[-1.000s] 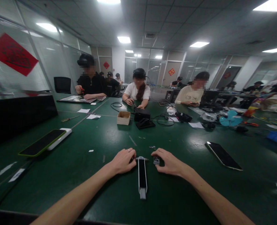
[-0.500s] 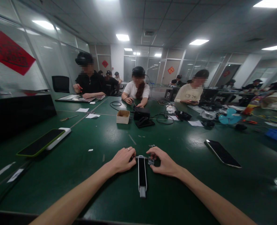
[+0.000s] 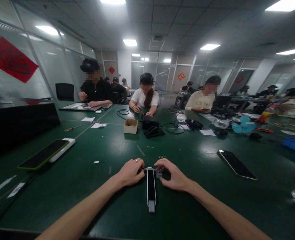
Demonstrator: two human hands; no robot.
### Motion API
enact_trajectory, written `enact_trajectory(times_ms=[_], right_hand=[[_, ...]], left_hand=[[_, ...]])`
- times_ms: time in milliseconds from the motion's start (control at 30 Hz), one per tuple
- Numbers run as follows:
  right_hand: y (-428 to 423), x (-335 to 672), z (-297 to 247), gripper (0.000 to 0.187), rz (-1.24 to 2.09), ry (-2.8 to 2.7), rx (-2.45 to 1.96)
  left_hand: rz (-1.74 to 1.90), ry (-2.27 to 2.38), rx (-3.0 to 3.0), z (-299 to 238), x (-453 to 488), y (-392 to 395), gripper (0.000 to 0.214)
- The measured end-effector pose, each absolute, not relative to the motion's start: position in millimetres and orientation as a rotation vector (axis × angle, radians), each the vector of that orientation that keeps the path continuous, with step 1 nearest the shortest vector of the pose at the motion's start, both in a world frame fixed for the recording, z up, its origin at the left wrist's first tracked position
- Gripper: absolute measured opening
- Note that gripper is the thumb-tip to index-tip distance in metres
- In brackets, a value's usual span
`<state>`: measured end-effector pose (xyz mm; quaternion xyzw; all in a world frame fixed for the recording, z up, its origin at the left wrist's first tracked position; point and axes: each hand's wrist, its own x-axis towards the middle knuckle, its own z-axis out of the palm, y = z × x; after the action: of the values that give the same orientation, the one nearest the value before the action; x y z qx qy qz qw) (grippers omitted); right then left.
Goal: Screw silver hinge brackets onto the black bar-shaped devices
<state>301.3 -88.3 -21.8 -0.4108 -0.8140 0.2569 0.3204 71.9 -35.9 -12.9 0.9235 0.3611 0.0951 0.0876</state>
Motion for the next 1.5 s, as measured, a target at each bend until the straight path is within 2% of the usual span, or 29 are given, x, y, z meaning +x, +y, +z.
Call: enact_trajectory(times_ms=[367, 800, 1500], right_hand=[[-83.0, 298.6, -29.5, 0.029, 0.473, -2.065, -1.123], [-47.8, 320.8, -41.9, 0.024, 0.106, -1.977, -1.701], [-42.1, 317.2, -41.2, 0.017, 0.05, -2.059, -1.613]], left_hand=[[0.283, 1.08, 2.712, -12.0, 70.5, -35.6, 0.01], [0.295, 1.105, 2.693, -6.3, 70.1, -38.1, 0.011], [0.314, 1.088, 2.703, -10.7, 70.5, -35.1, 0.01]])
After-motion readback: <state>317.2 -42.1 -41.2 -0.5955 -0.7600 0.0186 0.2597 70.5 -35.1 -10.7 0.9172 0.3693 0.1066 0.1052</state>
